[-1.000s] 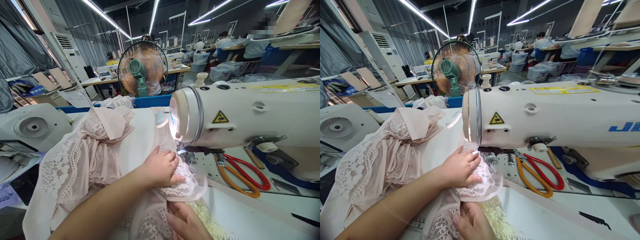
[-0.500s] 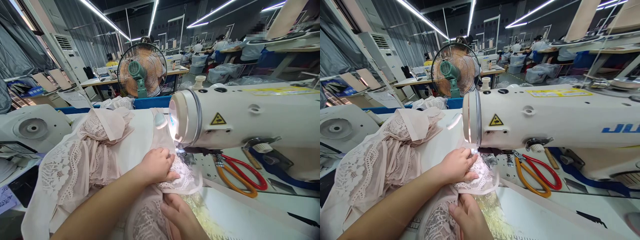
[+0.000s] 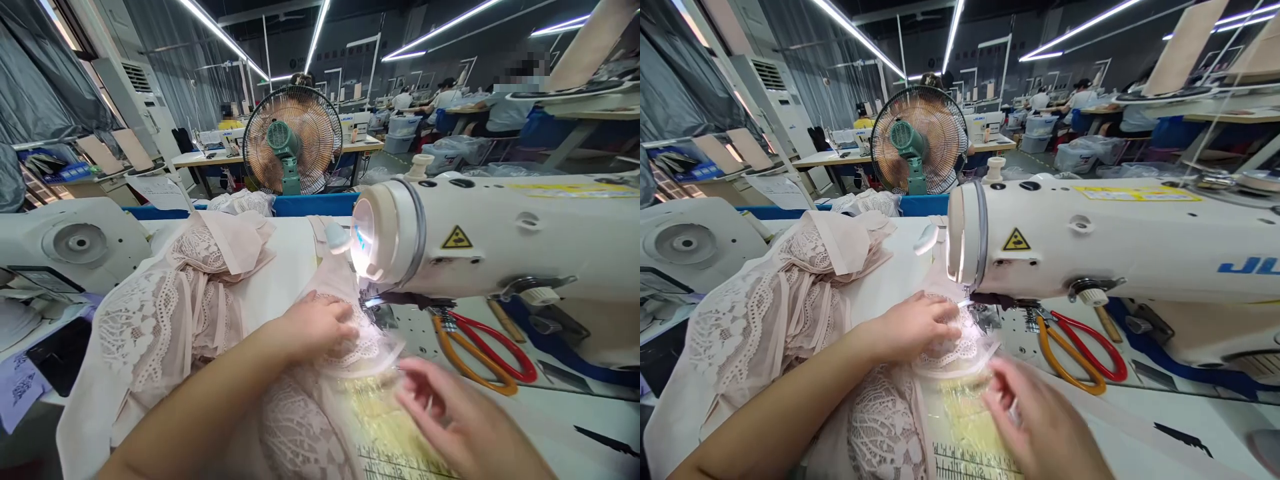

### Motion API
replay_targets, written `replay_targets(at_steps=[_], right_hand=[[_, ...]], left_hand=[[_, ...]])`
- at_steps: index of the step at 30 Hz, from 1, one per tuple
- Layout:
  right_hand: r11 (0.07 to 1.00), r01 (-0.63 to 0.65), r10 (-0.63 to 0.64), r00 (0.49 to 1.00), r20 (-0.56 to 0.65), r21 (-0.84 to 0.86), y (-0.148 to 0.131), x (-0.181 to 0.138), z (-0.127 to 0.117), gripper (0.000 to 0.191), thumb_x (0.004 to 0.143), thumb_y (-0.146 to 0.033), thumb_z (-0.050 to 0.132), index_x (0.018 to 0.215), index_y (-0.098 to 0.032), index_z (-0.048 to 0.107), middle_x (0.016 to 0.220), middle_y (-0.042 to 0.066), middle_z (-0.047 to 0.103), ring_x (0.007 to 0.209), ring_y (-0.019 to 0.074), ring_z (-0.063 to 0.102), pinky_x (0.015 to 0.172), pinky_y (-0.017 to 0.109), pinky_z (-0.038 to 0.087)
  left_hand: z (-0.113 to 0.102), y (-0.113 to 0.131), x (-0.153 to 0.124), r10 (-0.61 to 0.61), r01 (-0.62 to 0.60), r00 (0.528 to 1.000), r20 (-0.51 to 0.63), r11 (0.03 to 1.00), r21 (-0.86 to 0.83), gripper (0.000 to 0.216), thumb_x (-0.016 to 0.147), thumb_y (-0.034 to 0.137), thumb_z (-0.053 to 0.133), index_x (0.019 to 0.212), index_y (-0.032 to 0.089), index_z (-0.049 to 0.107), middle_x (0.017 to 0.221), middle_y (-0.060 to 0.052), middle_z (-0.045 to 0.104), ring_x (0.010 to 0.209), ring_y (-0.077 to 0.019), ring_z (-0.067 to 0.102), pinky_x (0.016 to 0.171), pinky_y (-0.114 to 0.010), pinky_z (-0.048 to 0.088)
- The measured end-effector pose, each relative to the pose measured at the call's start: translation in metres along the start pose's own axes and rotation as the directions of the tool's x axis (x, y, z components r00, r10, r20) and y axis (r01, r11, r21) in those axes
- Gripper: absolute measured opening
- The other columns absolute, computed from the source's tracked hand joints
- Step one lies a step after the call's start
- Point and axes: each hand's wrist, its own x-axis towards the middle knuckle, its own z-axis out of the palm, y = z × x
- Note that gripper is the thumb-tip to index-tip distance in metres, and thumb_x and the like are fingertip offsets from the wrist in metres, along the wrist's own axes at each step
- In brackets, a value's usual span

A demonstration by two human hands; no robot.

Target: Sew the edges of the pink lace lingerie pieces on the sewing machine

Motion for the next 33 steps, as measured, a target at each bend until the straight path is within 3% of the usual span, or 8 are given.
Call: replay_targets(at_steps=[1, 3, 5, 9, 16, 20, 25, 33], right_hand=[[0.974, 0.082, -0.103, 0.991, -0.087, -0.213, 0.012, 0.008, -0.007, 0.035, 0.088, -0.035, 0.051, 0.119, -0.021, 0.056, 0.088, 0.007, 0.063, 0.071, 0.0206, 0.062, 0.058, 0.029, 0.052], [0.831, 0.235, -0.316, 0.945, -0.082, -0.504, 0.030, 0.025, -0.015, 0.046, 0.089, -0.029, 0.046, 0.133, -0.020, 0.048, 0.095, 0.010, 0.062, 0.072, 0.0230, 0.063, 0.053, 0.031, 0.052], [0.735, 0.341, -0.420, 0.908, 0.002, -0.586, 0.038, 0.039, -0.017, 0.039, 0.089, -0.022, 0.041, 0.125, -0.021, 0.057, 0.100, 0.011, 0.063, 0.071, 0.0228, 0.064, 0.050, 0.031, 0.050], [0.720, 0.468, -0.466, 0.873, 0.143, -0.512, 0.035, 0.044, -0.013, 0.034, 0.094, -0.018, 0.033, 0.097, -0.019, 0.067, 0.098, 0.010, 0.064, 0.082, 0.0228, 0.060, 0.061, 0.031, 0.050], [0.723, 0.508, -0.508, 0.850, 0.137, -0.467, 0.035, 0.027, -0.002, 0.026, 0.097, -0.020, 0.035, 0.092, -0.015, 0.061, 0.089, 0.008, 0.061, 0.081, 0.0219, 0.053, 0.061, 0.031, 0.042], [0.722, 0.539, -0.543, 0.830, 0.126, -0.435, 0.034, 0.032, -0.001, 0.027, 0.097, -0.020, 0.037, 0.089, -0.016, 0.062, 0.088, 0.007, 0.061, 0.083, 0.0217, 0.051, 0.065, 0.032, 0.042], [0.735, 0.530, -0.559, 0.827, 0.063, -0.424, 0.034, 0.042, 0.002, 0.025, 0.095, -0.019, 0.041, 0.088, -0.016, 0.064, 0.088, 0.007, 0.062, 0.089, 0.0226, 0.050, 0.074, 0.033, 0.042], [0.657, 0.501, -0.541, 0.834, 0.112, -0.563, 0.028, 0.054, 0.003, 0.021, 0.089, -0.015, 0.044, 0.089, -0.018, 0.064, 0.090, 0.005, 0.063, 0.089, 0.0227, 0.054, 0.073, 0.033, 0.040]], left_hand=[[0.000, 0.003, 0.000, 0.053, -0.053, 0.999, -0.004, 0.999, -0.003, 0.036, 0.081, 0.012, 0.053, 0.113, 0.026, 0.062, 0.133, -0.007, 0.052, 0.122, -0.0257, 0.046, 0.101, -0.044, 0.034], [0.000, 0.010, 0.001, 0.102, -0.103, 0.995, -0.017, 0.994, -0.028, 0.024, 0.082, 0.016, 0.052, 0.101, 0.020, 0.066, 0.125, -0.005, 0.059, 0.116, -0.0222, 0.051, 0.100, -0.039, 0.036], [0.000, 0.016, 0.001, 0.086, -0.088, 0.996, -0.027, 0.995, -0.054, 0.021, 0.084, 0.028, 0.053, 0.095, 0.016, 0.066, 0.119, -0.006, 0.063, 0.110, -0.0217, 0.055, 0.100, -0.038, 0.037], [-0.002, 0.024, 0.001, 0.092, -0.093, 0.996, -0.010, 0.995, -0.031, 0.046, 0.076, 0.052, 0.063, 0.097, 0.010, 0.064, 0.114, -0.012, 0.063, 0.100, -0.0242, 0.059, 0.101, -0.040, 0.038], [-0.006, 0.032, -0.001, 0.096, -0.098, 0.995, 0.025, 0.989, 0.108, 0.035, 0.084, 0.029, 0.060, 0.117, 0.019, 0.059, 0.100, -0.008, 0.065, 0.098, -0.0254, 0.059, 0.092, -0.045, 0.041], [-0.004, 0.032, -0.002, 0.152, -0.149, 0.988, -0.014, 0.979, 0.139, 0.022, 0.084, 0.016, 0.054, 0.100, 0.024, 0.068, 0.113, -0.009, 0.062, 0.115, -0.0261, 0.050, 0.100, -0.052, 0.034], [0.000, 0.028, 0.002, 0.217, -0.209, 0.974, -0.064, 0.971, 0.119, 0.017, 0.085, 0.011, 0.051, 0.087, 0.015, 0.067, 0.106, -0.005, 0.066, 0.106, -0.0204, 0.055, 0.100, -0.039, 0.035], [0.007, 0.014, 0.009, 0.176, -0.168, 0.982, -0.074, 0.980, 0.111, 0.026, 0.089, 0.016, 0.051, 0.108, 0.022, 0.066, 0.104, -0.006, 0.064, 0.107, -0.0240, 0.053, 0.097, -0.044, 0.033]])
